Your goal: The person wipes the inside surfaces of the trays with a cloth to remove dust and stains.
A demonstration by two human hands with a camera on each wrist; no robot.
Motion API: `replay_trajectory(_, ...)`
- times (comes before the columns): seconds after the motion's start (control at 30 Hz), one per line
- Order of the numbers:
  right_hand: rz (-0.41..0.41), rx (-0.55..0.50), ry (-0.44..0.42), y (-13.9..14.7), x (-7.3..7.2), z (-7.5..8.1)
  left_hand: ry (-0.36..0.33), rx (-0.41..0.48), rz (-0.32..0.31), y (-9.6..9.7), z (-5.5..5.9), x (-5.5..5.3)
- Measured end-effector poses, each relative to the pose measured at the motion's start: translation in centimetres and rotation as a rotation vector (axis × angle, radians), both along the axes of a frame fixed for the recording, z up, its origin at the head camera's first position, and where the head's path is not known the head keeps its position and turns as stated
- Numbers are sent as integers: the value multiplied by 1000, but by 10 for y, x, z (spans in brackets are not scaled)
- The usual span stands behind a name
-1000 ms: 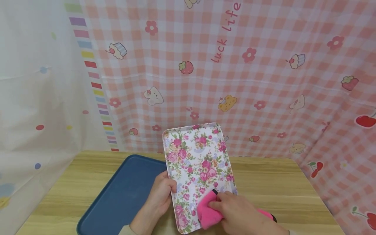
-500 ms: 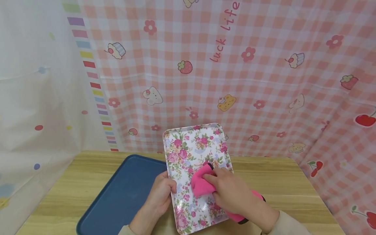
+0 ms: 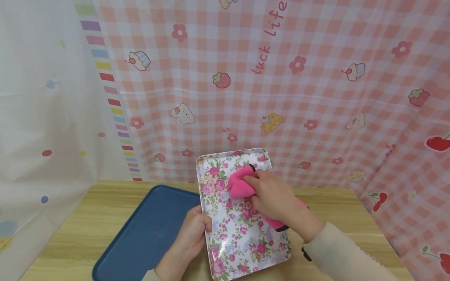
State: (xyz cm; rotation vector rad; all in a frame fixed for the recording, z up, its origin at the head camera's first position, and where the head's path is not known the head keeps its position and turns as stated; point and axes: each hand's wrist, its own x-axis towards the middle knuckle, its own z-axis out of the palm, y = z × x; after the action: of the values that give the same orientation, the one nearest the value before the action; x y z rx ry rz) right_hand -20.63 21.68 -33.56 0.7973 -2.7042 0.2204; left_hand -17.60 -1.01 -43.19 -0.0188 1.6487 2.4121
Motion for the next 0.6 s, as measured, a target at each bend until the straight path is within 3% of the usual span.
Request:
replay_trajectory(0.13, -30, -4, 27, 0, -9, 6, 2, -11, -6, -1, 0, 1)
replay_trajectory(0.6, -161, 4, -48, 10, -23, 24, 12, -46, -25, 3, -2, 1)
